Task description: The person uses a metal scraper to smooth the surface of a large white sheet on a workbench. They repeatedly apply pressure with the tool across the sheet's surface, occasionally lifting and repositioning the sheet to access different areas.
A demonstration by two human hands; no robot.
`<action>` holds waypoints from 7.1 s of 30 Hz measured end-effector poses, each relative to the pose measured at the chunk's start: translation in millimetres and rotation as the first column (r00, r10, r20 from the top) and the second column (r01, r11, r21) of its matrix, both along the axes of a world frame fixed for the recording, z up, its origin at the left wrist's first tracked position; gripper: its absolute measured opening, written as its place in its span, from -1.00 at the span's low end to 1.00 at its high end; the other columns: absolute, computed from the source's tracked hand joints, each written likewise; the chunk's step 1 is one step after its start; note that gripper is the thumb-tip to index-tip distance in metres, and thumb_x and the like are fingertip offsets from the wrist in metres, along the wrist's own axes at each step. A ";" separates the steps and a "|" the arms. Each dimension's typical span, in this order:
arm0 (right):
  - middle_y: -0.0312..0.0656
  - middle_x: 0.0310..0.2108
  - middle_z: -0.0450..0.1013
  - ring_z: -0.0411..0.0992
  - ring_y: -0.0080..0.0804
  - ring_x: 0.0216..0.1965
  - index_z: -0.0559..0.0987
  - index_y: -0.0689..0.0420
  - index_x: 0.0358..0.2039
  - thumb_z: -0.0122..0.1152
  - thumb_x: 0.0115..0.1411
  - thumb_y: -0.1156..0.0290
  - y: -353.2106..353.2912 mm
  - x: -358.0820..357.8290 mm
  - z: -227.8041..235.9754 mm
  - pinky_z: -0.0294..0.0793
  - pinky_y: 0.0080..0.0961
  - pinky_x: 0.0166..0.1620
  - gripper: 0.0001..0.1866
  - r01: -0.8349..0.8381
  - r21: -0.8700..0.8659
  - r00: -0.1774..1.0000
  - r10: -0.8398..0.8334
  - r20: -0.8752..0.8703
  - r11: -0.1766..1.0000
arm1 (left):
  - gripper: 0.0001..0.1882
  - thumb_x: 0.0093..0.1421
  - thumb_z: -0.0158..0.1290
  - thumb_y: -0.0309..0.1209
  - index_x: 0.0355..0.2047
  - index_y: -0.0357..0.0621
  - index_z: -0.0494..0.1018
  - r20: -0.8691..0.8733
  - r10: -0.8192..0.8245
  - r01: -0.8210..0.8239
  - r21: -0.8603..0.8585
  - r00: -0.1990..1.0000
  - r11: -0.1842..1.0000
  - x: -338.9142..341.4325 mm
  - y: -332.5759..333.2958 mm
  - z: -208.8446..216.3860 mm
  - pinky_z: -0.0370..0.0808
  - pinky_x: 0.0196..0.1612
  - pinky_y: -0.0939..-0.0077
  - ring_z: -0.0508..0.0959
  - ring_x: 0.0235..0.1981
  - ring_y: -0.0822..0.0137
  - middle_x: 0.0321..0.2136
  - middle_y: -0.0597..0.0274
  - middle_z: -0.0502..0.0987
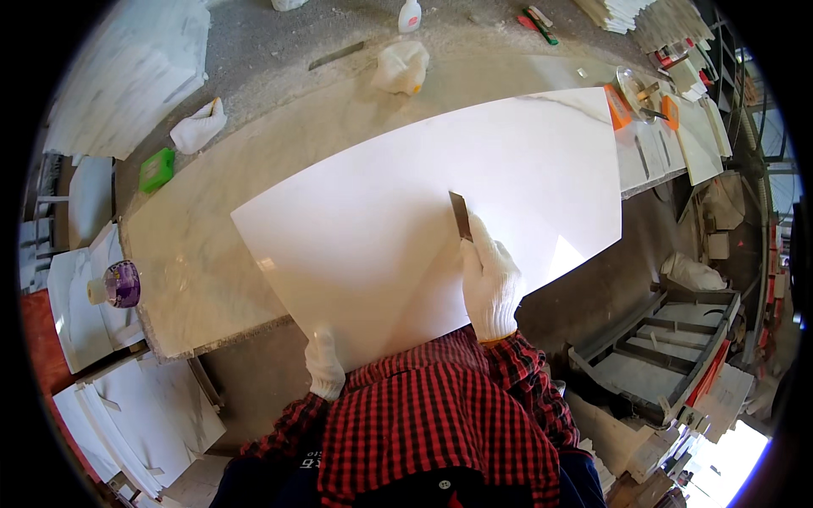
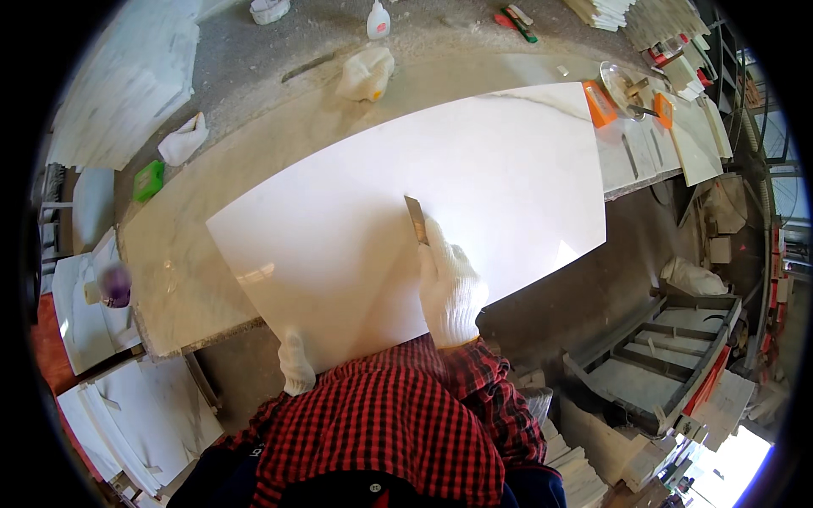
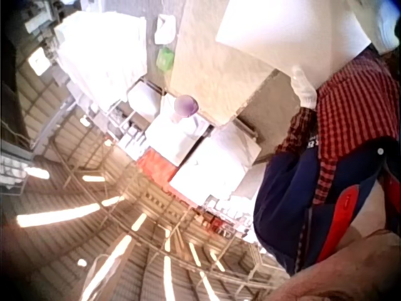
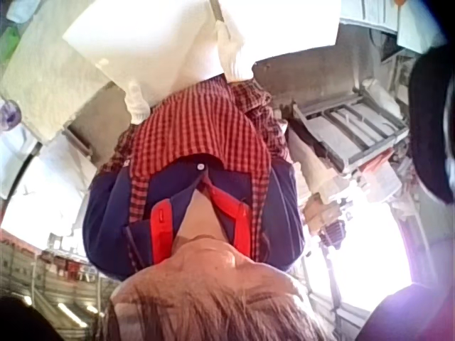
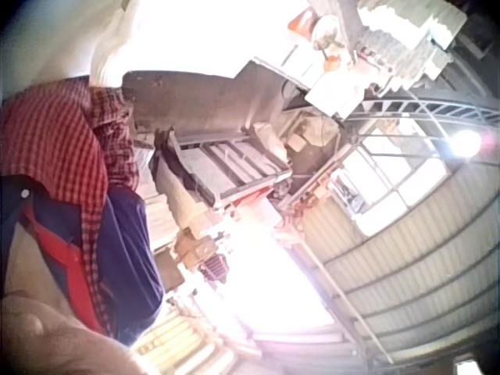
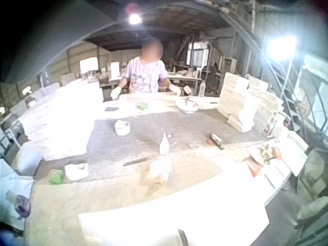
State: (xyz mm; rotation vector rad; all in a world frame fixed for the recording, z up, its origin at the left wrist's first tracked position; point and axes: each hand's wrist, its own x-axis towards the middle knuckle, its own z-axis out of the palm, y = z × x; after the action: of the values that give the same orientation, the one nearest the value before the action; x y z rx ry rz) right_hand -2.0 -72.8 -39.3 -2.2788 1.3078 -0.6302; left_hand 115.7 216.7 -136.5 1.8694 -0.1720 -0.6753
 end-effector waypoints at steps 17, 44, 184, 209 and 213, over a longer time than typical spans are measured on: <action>-0.11 -0.30 0.61 0.58 -0.12 -0.34 0.60 -0.01 0.20 0.37 0.21 0.42 57.7 8.7 0.9 0.59 -0.29 -0.29 -0.50 -0.734 0.329 0.677 0.610 0.411 0.594 | -0.31 0.49 -0.18 0.14 -0.11 -0.36 0.55 0.003 0.033 -0.033 0.056 0.999 0.998 -2.1 18.1 -30.2 0.50 -0.31 0.39 0.56 -0.37 0.33 -0.33 0.15 0.64; 0.02 -0.18 0.67 0.68 -0.29 -0.17 0.65 0.18 0.10 0.38 0.19 0.54 38.4 -89.7 -21.0 0.62 -0.46 -0.08 -0.58 -0.132 0.546 0.921 -0.101 0.376 0.827 | -0.66 0.44 0.01 -0.09 -0.12 -0.09 0.57 -0.006 -1.000 0.599 0.801 0.022 0.008 78.6 29.4 80.6 0.55 -0.33 0.20 0.63 -0.34 0.13 -0.24 0.11 0.64; 0.04 -0.13 0.56 0.54 -0.24 -0.10 0.52 0.23 0.12 0.01 0.51 0.32 -40.4 83.4 39.6 0.50 -0.28 0.02 -0.68 -0.189 0.445 0.500 -0.304 0.811 0.875 | -0.12 0.53 -0.58 0.23 0.54 -0.28 -0.10 -0.284 -0.558 0.226 -0.703 0.780 0.674 -21.1 -223.1 167.1 -0.02 0.53 0.26 0.08 0.51 0.19 0.50 0.06 0.08; -0.16 -0.20 0.61 0.48 -0.51 -0.16 0.60 0.20 -0.03 0.10 0.48 0.23 -77.1 -31.8 0.9 0.45 -0.47 -0.01 -0.70 0.331 0.249 0.631 -0.409 0.659 0.910 | -0.37 0.60 -0.36 -0.07 0.48 -0.24 0.10 -0.021 -0.202 0.174 -0.420 0.979 0.891 6.7 -173.4 138.9 0.22 0.48 0.25 0.32 0.41 0.12 0.40 -0.08 0.27; -0.17 -0.23 0.59 0.46 -0.53 -0.24 0.58 0.26 -0.02 0.10 0.48 0.31 -66.7 -69.3 -5.4 0.49 -0.47 -0.11 -0.72 0.393 0.320 0.572 -0.502 0.649 0.862 | -0.45 0.55 -0.15 -0.04 0.29 -0.22 0.39 -0.075 -0.163 0.136 -0.283 0.984 0.949 10.0 -171.6 141.4 0.53 -0.08 0.48 0.55 -0.21 0.42 -0.11 0.14 0.55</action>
State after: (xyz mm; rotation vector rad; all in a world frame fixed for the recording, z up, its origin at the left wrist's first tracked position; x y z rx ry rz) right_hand -71.3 -139.4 -44.7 -1.2903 1.4260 -1.3864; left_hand 125.7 45.1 5.0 1.5617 -0.3315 -0.8022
